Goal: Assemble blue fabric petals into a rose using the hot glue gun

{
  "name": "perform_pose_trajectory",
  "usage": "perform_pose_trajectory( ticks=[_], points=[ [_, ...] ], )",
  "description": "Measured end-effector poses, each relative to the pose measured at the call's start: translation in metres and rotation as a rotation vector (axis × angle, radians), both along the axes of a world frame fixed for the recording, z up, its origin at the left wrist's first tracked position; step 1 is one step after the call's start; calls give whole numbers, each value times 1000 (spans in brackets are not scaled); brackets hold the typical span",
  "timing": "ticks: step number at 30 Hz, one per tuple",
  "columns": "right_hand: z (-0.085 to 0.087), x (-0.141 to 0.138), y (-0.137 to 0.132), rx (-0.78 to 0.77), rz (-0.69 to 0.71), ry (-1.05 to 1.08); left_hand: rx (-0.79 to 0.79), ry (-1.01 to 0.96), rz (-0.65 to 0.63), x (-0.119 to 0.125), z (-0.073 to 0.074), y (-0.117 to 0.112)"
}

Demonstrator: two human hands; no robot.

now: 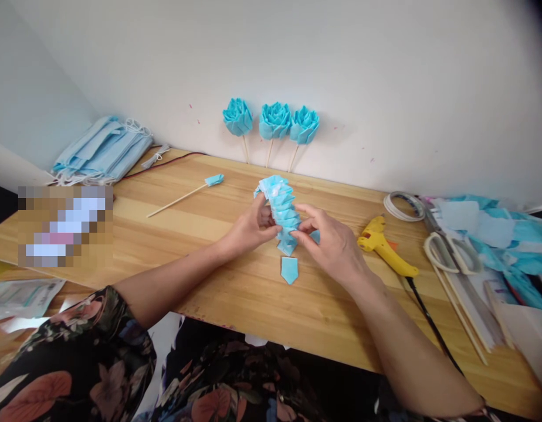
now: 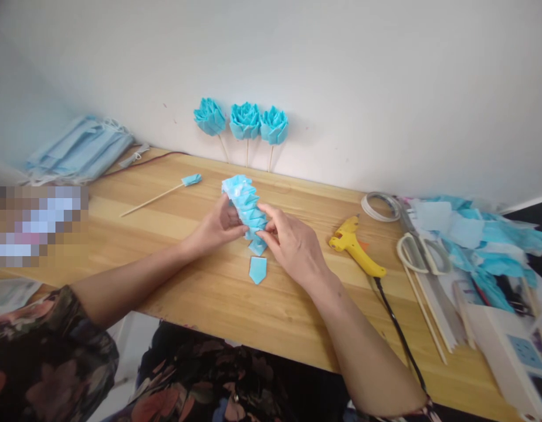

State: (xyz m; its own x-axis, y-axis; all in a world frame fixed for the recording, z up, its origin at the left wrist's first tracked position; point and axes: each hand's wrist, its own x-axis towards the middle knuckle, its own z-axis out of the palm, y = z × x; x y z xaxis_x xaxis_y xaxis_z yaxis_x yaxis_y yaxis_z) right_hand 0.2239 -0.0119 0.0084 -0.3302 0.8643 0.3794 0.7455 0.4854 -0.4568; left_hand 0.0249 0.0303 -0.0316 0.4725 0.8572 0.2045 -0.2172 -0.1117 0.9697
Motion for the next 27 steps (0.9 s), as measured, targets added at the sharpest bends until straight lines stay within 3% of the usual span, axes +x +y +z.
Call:
perform_pose_trajectory(
  ticks=[3, 6, 9, 13, 27],
  points=[
    [2, 5, 1, 8, -106, 134, -34, -38, 40, -1, 3, 1],
    [1, 6, 4, -117, -167, 443, -55, -56, 54, -1, 5, 1],
    [-6, -1, 6, -387, -45, 723, -60, -75, 29, 0, 5, 0],
    [-14, -16, 3, -627, 46, 807, -35, -59, 22, 1, 3, -1],
    [-14, -21, 3, -508, 25, 739, -111, -52, -138, -1, 15, -4]
  ],
)
